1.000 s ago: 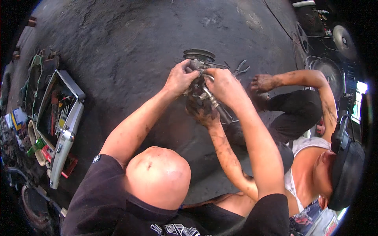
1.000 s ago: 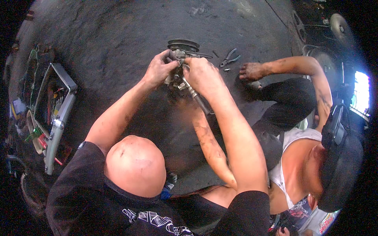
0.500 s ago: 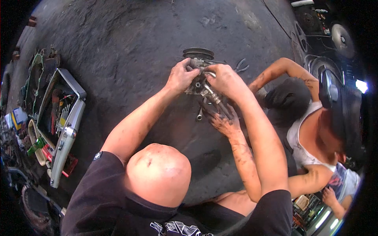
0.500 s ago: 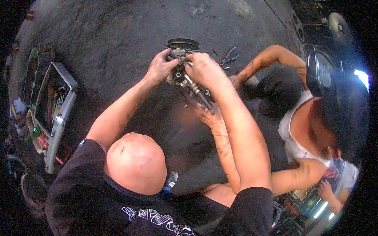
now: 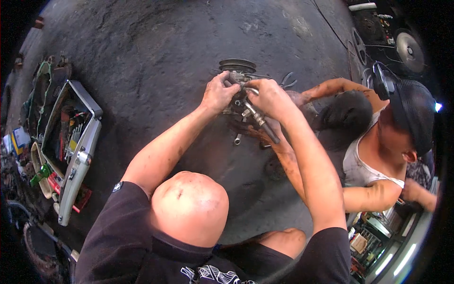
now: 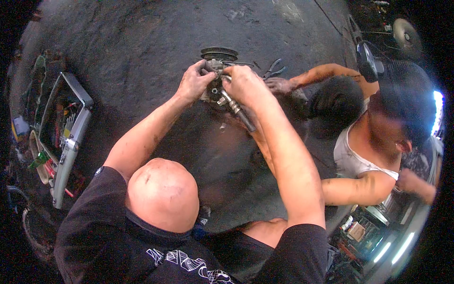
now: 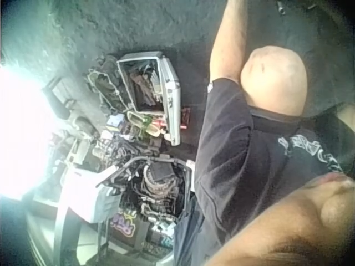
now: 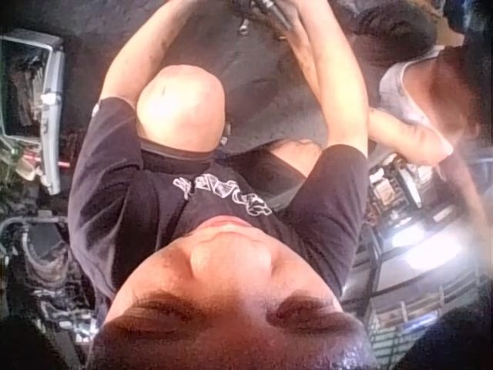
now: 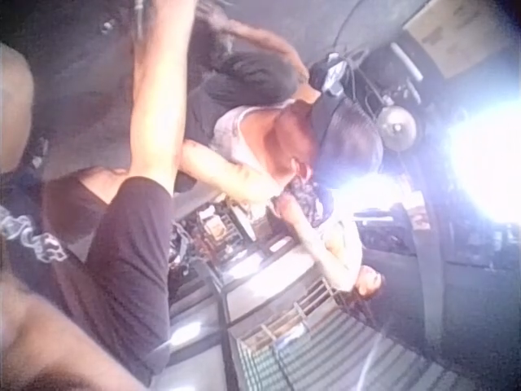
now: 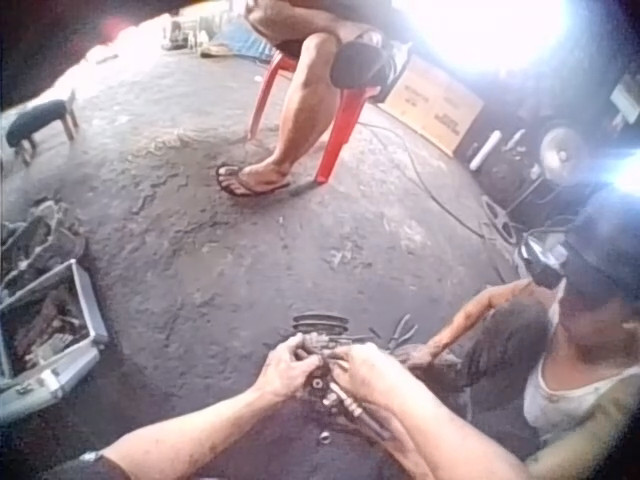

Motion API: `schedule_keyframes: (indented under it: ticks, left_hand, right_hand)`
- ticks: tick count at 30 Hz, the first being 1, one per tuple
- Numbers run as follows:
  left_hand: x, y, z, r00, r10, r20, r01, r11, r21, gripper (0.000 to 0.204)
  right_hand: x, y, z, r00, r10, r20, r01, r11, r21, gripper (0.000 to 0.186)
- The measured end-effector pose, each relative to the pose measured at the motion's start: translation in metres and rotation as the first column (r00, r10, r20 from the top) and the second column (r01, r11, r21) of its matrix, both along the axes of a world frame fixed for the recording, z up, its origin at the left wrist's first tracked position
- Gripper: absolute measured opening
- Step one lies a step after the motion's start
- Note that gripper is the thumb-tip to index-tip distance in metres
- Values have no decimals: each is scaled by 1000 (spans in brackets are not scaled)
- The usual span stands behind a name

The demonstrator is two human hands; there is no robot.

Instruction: The recorder is repairing or assembling automotive engine components on the ground.

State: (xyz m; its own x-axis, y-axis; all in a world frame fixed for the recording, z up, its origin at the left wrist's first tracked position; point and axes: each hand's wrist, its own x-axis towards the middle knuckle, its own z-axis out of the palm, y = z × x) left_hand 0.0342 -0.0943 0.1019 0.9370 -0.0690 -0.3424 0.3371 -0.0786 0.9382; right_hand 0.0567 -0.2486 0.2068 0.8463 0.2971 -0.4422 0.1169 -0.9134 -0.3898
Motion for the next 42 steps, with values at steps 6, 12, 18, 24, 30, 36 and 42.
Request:
schedule_keyframes:
  ticks: [6, 12, 18, 24, 30, 36, 42]
  left_hand:
    - [-1, 0, -2, 1000, -2, 0, 2, 1000, -30, 20]
    - [-3, 1, -6, 1000, -20, 6, 20, 999, -45, 19]
    - [-5, -1, -4, 1000, -15, 13, 15, 998, -63, 21]
    - [-7, -4, -14, 1000, -2, 16, 3, 998, -56, 30]
    - [-9, -5, -16, 1000, -17, -22, 15, 998, -53, 47]
    - [-44, 8, 5, 957, 49, 287, -77, 993, 90, 29]
    - [-66, 22, 22, 729, -352, 587, 39, 877, 478, 31]
  right_hand:
    - [1, 1, 6, 1000, -21, -6, 21, 1000, 7, 33]
    - [-3, 0, 2, 999, -36, 11, 36, 999, -19, 32]
    - [-7, 1, 5, 998, -50, 30, 52, 998, -47, 30]
    - [-9, 4, 12, 999, -27, 23, 29, 992, -126, 32]
    - [-8, 5, 14, 998, -61, -23, 57, 987, -152, 37]
    - [-46, 20, 49, 583, -16, 812, -81, 994, 78, 18]
    - [-130, 18, 53, 810, -74, 582, 235, 950, -207, 41]
